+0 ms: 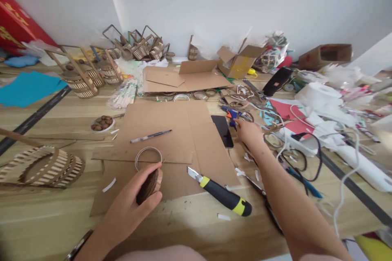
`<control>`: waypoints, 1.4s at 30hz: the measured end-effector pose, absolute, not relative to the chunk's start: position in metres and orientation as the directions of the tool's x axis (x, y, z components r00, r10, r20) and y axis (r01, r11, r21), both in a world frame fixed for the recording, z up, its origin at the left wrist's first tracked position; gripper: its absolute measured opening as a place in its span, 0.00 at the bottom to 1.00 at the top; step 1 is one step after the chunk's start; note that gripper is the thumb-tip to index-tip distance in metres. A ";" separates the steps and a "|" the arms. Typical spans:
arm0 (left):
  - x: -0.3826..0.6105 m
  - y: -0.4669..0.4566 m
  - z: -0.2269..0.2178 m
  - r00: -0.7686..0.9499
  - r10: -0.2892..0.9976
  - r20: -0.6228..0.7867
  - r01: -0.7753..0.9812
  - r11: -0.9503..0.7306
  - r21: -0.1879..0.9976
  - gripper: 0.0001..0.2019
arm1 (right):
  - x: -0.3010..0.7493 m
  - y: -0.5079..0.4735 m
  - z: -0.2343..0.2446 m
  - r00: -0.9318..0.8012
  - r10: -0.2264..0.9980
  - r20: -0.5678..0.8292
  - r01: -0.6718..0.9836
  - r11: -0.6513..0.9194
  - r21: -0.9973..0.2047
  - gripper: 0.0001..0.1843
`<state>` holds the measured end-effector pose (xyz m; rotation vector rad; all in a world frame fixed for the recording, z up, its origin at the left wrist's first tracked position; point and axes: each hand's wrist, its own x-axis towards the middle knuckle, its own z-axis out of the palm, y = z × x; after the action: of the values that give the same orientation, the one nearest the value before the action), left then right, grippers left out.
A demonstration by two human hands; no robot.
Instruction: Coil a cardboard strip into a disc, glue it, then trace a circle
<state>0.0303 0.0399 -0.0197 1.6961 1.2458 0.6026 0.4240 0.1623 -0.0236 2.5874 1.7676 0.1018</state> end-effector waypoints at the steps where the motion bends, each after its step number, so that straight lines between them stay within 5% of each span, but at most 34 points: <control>1: 0.030 0.041 -0.020 0.364 0.923 -0.126 0.475 -0.068 0.877 0.28 | 0.425 0.165 -0.028 0.377 0.926 0.033 0.925 -0.378 0.034 0.21; 13: 0.029 0.040 -0.019 0.367 0.924 -0.105 0.496 -0.099 0.863 0.28 | 0.427 0.182 -0.011 0.391 0.917 -0.079 0.920 -0.392 0.007 0.16; 18: 0.029 0.042 -0.016 0.382 0.918 -0.105 0.444 -0.083 0.892 0.29 | 0.381 0.152 0.010 0.312 0.950 0.009 0.948 -0.312 0.061 0.34; 20: 0.028 0.043 -0.014 0.414 0.902 -0.126 0.393 -0.052 0.918 0.29 | 0.353 0.130 0.019 0.173 0.979 0.103 0.982 -0.180 0.055 0.33; 25: 0.023 0.047 -0.007 0.539 0.829 -0.151 0.211 0.041 0.977 0.25 | 0.279 0.077 0.036 -0.411 0.850 0.328 0.855 0.485 -0.185 0.26; 27: 0.021 0.048 -0.005 0.569 0.812 -0.129 0.141 0.058 0.988 0.23 | 0.255 0.062 0.036 -0.518 0.777 0.359 0.735 0.618 -0.279 0.22; 36: 0.020 0.049 -0.012 0.627 0.761 -0.165 0.034 0.184 0.982 0.22 | 0.229 0.048 0.019 -0.465 0.721 0.514 0.542 0.691 -0.479 0.16; 42: 0.020 0.051 -0.016 0.640 0.752 -0.157 0.006 0.199 0.980 0.24 | 0.231 0.043 0.018 -0.479 0.753 0.451 0.478 0.654 -0.585 0.11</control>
<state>0.0204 0.0508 -0.0163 1.2792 0.7353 0.5928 0.2314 0.0434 0.0176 1.5196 3.4628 -0.8020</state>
